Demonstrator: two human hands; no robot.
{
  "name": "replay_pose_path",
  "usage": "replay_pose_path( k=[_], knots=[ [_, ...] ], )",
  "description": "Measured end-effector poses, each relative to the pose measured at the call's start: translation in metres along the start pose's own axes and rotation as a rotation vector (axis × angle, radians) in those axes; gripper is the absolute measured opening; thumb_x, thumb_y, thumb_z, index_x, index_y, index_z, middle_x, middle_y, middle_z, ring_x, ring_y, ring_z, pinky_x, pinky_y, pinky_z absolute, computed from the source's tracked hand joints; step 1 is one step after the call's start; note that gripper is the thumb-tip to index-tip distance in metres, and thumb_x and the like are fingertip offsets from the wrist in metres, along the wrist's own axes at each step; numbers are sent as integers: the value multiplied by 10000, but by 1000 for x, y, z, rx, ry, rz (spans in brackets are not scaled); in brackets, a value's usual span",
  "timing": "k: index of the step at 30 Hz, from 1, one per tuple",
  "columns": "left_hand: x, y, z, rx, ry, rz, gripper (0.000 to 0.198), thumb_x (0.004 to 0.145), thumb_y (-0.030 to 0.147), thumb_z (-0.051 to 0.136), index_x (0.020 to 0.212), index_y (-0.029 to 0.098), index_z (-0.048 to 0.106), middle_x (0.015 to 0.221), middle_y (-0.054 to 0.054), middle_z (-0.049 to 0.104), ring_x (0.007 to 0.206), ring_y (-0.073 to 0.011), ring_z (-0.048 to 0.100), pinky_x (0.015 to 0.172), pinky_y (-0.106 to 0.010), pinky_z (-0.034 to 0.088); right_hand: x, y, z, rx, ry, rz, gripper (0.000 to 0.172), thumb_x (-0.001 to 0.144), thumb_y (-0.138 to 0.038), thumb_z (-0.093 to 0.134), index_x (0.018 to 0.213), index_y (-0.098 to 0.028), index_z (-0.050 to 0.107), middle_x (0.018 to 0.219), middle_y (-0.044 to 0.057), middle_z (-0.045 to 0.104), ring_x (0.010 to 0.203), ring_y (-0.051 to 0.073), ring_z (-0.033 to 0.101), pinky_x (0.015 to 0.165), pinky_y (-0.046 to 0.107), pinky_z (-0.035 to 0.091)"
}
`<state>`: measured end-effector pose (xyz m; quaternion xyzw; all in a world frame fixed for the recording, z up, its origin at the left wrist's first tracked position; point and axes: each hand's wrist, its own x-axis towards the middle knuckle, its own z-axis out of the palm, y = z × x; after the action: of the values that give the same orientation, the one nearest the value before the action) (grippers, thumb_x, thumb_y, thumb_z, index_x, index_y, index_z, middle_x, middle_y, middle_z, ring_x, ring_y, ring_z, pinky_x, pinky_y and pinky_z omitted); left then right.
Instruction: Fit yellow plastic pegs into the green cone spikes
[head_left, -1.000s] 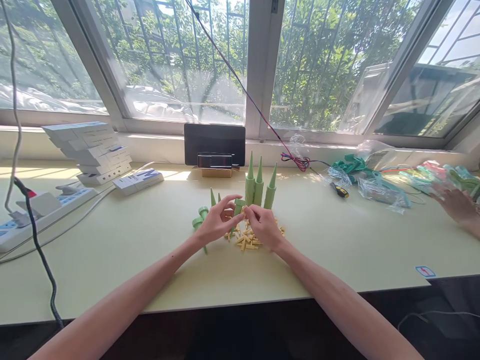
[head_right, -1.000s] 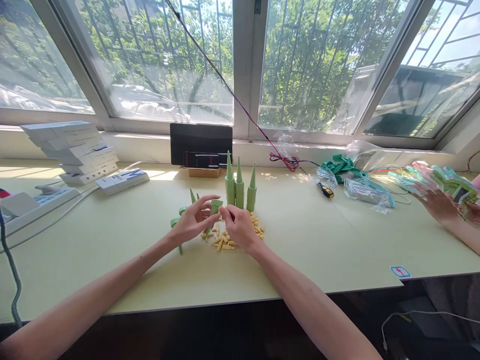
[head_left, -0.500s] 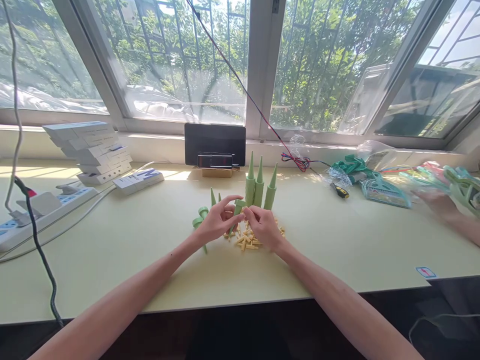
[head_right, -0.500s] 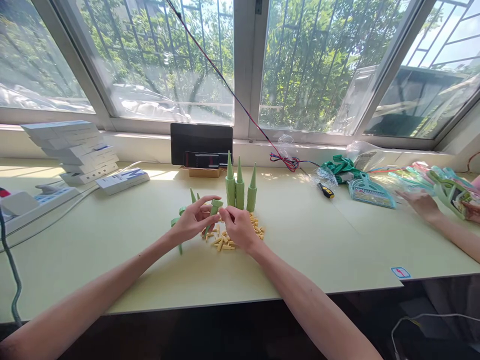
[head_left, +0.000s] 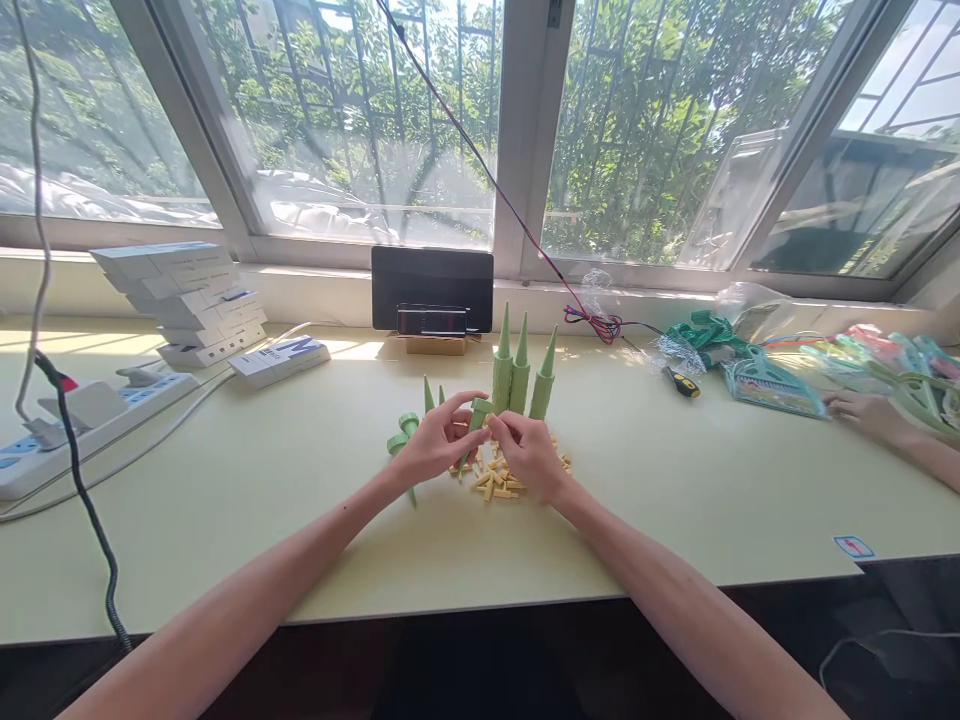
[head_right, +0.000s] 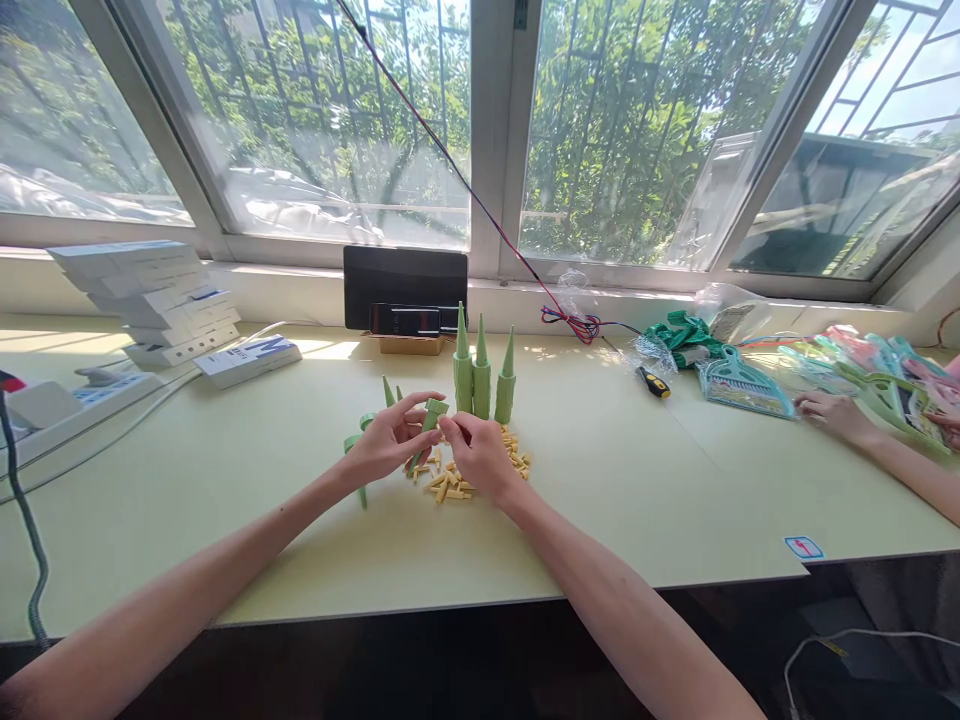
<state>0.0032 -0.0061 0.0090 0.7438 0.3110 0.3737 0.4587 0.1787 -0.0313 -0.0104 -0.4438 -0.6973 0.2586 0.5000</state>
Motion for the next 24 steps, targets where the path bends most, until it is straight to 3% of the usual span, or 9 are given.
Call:
replay_pose_path(
  k=[6,13,18,24],
  knots=[
    [-1,1,-2,-16,-33,-34,610,893,428,620,1422,205,413,725,23,566,520,-106,595,467,-217,491,1,0,1,-4,-3,-11,483,952,-536,433,616,-189,452,544,-46,363,521,101,315,501,247,255],
    [0,1,-3,-89,-55,-63,616,940,442,538,1473,177,378,763,-6,605,451,-77,526,423,-217,446,0,-3,0,51,-42,-30,507,965,-557,408,670,-177,566,553,-34,454,494,95,360,509,236,302],
    [-1,-2,-4,-79,-90,-92,610,969,451,478,1506,209,321,680,5,612,410,-80,494,373,-191,382,-1,-6,-2,51,-94,-48,529,993,-546,331,683,-181,557,569,-22,479,503,100,399,534,235,337],
    [0,1,-3,-100,-102,-81,562,973,432,470,1472,191,379,556,43,537,403,-82,480,371,-170,363,-1,-8,-1,-3,-85,-48,460,976,-508,398,680,-186,539,560,-34,461,489,97,340,512,245,285]
  ],
)
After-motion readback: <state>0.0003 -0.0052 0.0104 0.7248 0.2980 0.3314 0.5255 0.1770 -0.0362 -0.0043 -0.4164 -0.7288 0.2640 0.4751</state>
